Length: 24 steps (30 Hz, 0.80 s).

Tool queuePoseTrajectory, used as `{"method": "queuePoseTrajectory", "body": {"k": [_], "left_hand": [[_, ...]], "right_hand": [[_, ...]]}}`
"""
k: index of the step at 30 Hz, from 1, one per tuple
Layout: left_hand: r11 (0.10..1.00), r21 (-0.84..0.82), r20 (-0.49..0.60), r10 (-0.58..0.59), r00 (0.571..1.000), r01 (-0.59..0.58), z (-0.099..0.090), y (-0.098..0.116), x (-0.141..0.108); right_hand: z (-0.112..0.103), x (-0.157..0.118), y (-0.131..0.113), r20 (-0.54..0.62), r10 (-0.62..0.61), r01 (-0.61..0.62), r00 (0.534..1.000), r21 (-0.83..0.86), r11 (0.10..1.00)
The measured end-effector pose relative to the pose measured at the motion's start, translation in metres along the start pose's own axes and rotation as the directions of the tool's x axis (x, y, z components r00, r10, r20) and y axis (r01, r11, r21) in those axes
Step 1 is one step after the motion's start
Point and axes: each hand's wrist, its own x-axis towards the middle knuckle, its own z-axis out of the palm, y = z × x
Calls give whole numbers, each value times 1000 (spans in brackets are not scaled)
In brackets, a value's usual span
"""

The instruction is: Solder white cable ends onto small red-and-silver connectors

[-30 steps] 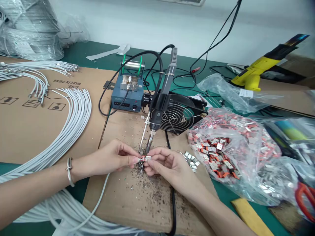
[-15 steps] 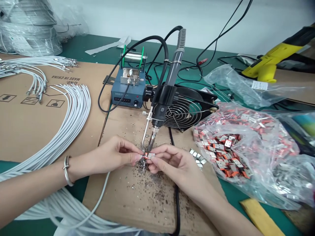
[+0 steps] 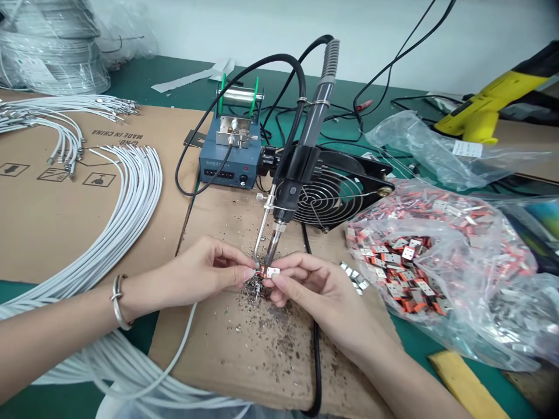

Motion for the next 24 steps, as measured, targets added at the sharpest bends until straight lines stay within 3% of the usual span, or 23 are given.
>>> {"method": "queuePoseTrajectory", "body": {"k": [9, 24], "left_hand": [[1000, 1, -34, -20, 999, 20, 2, 2, 0], [998, 25, 13, -52, 999, 51, -1, 1, -1]], "right_hand": [[-1, -1, 1, 12, 6, -6, 1000, 21, 1000], [-1, -1, -2, 10, -18, 18, 1000, 27, 999]]}}
